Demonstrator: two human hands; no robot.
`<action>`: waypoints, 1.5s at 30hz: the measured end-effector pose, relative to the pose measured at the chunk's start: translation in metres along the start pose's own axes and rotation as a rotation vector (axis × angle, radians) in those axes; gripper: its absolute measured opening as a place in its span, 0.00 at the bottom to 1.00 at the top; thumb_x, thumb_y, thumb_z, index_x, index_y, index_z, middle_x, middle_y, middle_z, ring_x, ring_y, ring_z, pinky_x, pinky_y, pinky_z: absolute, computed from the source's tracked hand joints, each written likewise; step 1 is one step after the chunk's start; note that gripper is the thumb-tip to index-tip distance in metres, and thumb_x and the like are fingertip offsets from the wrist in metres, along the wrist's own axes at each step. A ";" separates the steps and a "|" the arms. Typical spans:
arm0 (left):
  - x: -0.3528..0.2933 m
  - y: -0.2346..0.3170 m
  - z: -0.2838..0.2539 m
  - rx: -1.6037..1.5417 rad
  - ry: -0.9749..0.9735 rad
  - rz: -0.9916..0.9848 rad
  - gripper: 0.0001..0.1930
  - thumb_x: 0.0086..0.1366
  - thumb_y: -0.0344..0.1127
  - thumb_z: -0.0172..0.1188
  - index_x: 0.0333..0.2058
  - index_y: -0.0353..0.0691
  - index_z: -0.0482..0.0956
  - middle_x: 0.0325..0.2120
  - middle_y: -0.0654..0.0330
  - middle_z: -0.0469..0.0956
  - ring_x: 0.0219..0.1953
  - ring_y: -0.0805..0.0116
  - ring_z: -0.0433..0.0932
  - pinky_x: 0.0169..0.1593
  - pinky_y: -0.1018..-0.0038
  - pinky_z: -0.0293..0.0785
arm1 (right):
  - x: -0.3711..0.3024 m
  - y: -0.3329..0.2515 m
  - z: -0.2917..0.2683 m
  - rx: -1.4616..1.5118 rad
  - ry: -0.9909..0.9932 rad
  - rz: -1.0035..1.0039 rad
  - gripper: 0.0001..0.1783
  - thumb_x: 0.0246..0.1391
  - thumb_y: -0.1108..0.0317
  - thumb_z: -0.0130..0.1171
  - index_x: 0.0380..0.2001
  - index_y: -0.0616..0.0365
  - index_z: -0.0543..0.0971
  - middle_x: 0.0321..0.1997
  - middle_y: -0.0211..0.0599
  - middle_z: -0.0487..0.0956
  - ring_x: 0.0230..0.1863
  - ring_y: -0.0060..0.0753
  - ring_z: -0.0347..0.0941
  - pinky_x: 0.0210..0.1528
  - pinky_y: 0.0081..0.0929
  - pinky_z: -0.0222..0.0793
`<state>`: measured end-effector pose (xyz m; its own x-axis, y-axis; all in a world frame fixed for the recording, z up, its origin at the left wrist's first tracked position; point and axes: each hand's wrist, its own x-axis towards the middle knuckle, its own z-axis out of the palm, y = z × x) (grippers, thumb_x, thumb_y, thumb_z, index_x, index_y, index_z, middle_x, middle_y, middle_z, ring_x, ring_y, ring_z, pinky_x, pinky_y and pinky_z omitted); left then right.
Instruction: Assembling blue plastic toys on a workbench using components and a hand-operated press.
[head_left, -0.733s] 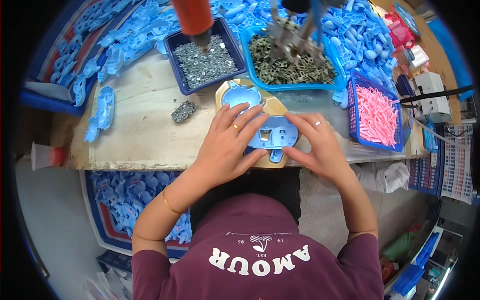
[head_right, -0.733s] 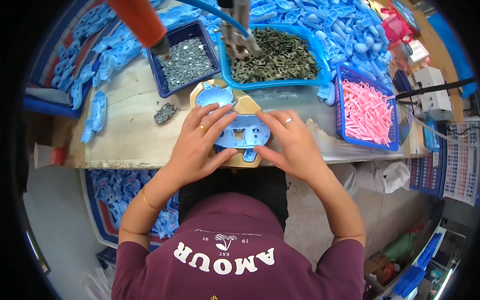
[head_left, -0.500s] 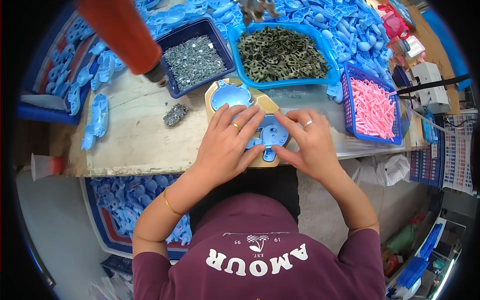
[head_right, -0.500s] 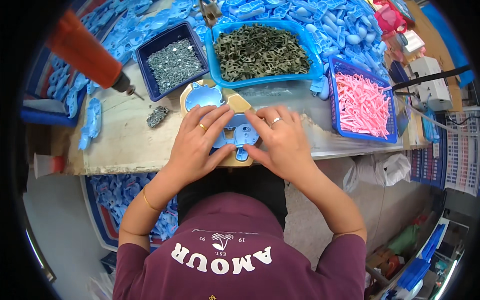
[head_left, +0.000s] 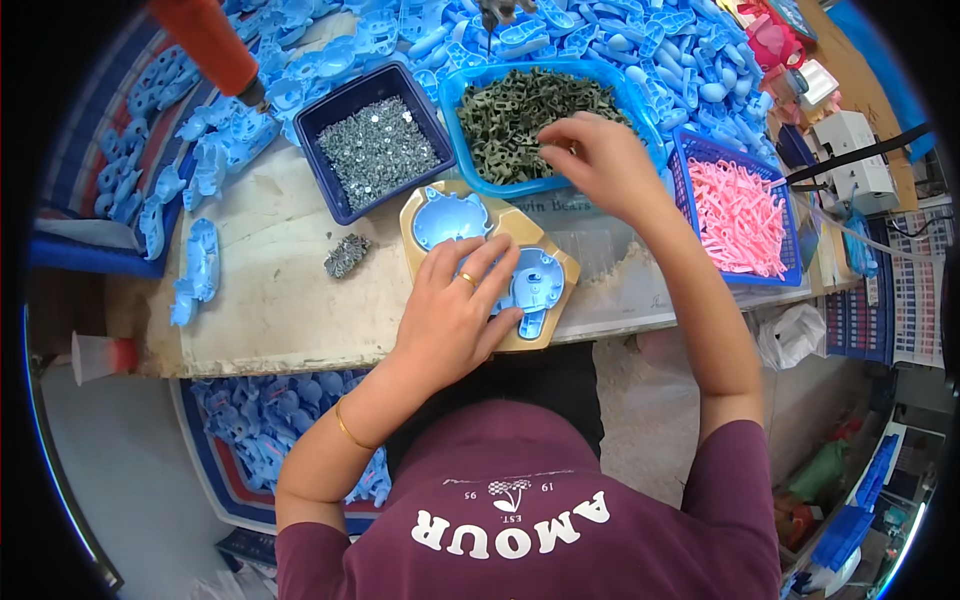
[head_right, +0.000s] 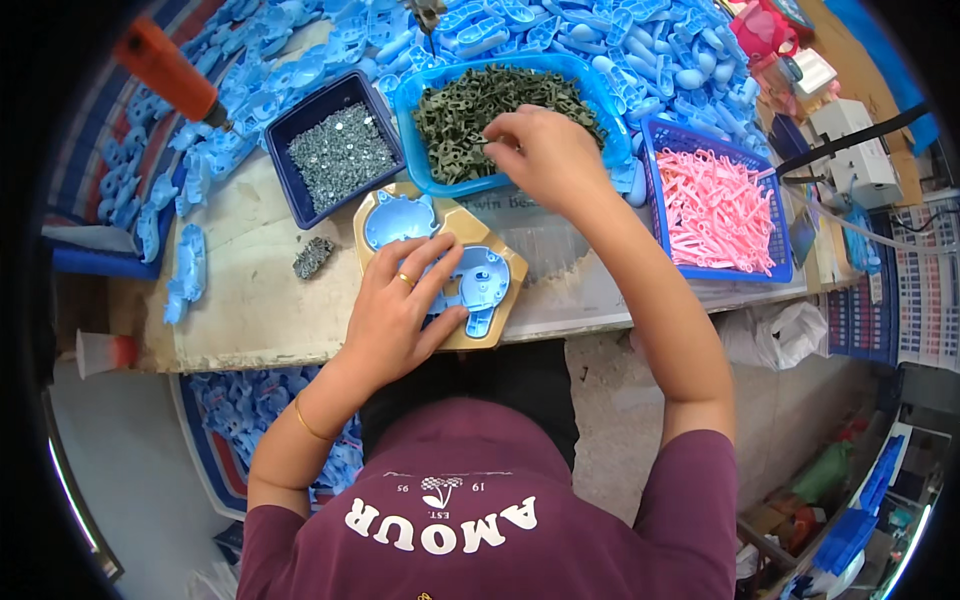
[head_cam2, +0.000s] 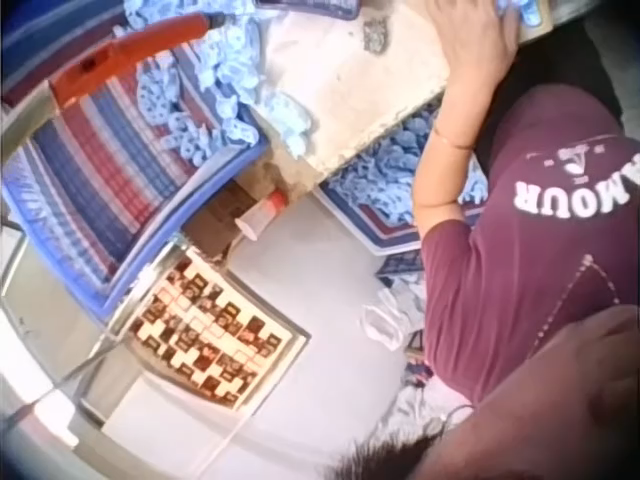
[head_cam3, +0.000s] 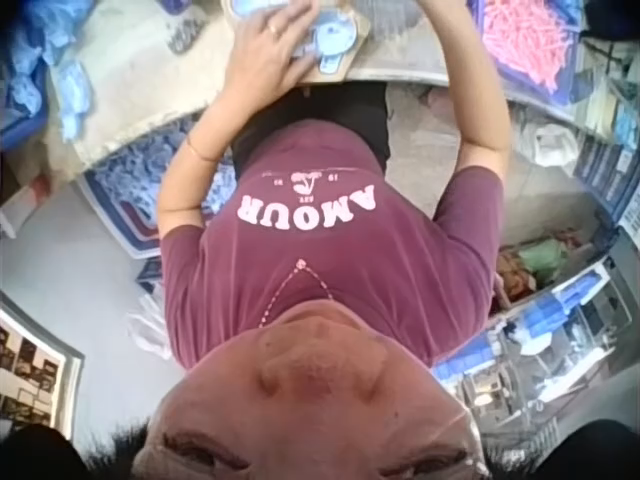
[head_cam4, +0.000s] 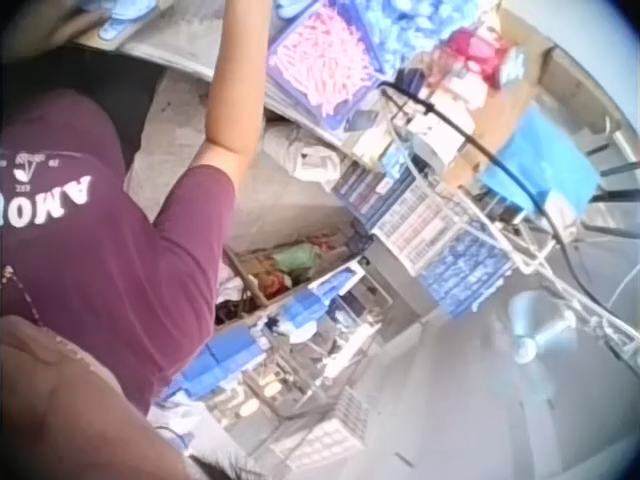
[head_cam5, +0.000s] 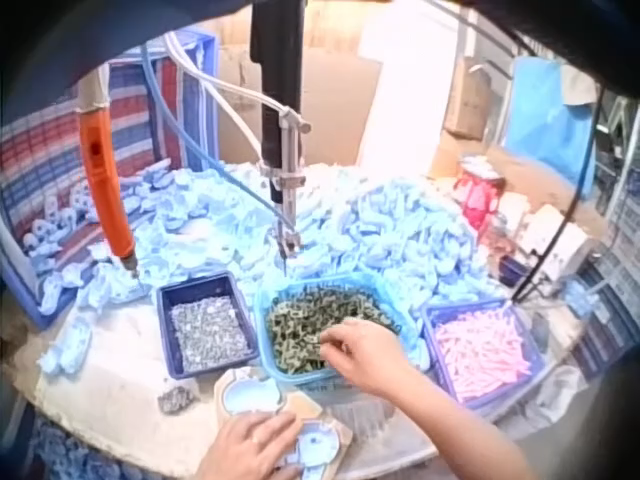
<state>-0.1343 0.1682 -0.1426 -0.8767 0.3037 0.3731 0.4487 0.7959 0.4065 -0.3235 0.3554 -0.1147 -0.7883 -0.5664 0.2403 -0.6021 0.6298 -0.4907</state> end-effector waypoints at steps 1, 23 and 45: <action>0.000 0.000 0.000 -0.013 -0.012 -0.007 0.31 0.57 0.40 0.69 0.58 0.34 0.74 0.59 0.54 0.72 0.58 0.52 0.70 0.64 0.56 0.64 | 0.009 0.004 0.009 0.001 0.006 -0.001 0.15 0.53 0.60 0.69 0.41 0.56 0.85 0.35 0.40 0.81 0.34 0.40 0.78 0.38 0.35 0.74; 0.033 0.024 0.003 -0.634 0.250 -0.193 0.21 0.65 0.29 0.66 0.56 0.35 0.75 0.45 0.53 0.81 0.43 0.61 0.81 0.45 0.69 0.79 | -0.079 -0.028 -0.020 1.332 -0.367 0.455 0.13 0.65 0.64 0.63 0.48 0.58 0.76 0.39 0.27 0.80 0.37 0.18 0.78 0.43 0.19 0.77; 0.007 0.010 -0.012 -1.253 0.063 -0.555 0.07 0.71 0.28 0.60 0.46 0.34 0.76 0.38 0.59 0.82 0.40 0.71 0.83 0.47 0.73 0.81 | -0.140 0.151 -0.113 -0.563 0.167 0.235 0.13 0.53 0.74 0.63 0.43 0.56 0.84 0.43 0.41 0.82 0.50 0.47 0.76 0.53 0.40 0.72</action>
<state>-0.1340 0.1721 -0.1257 -0.9967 0.0528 -0.0609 -0.0706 -0.2077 0.9756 -0.3184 0.5896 -0.1281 -0.8892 -0.3173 0.3297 -0.3494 0.9360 -0.0415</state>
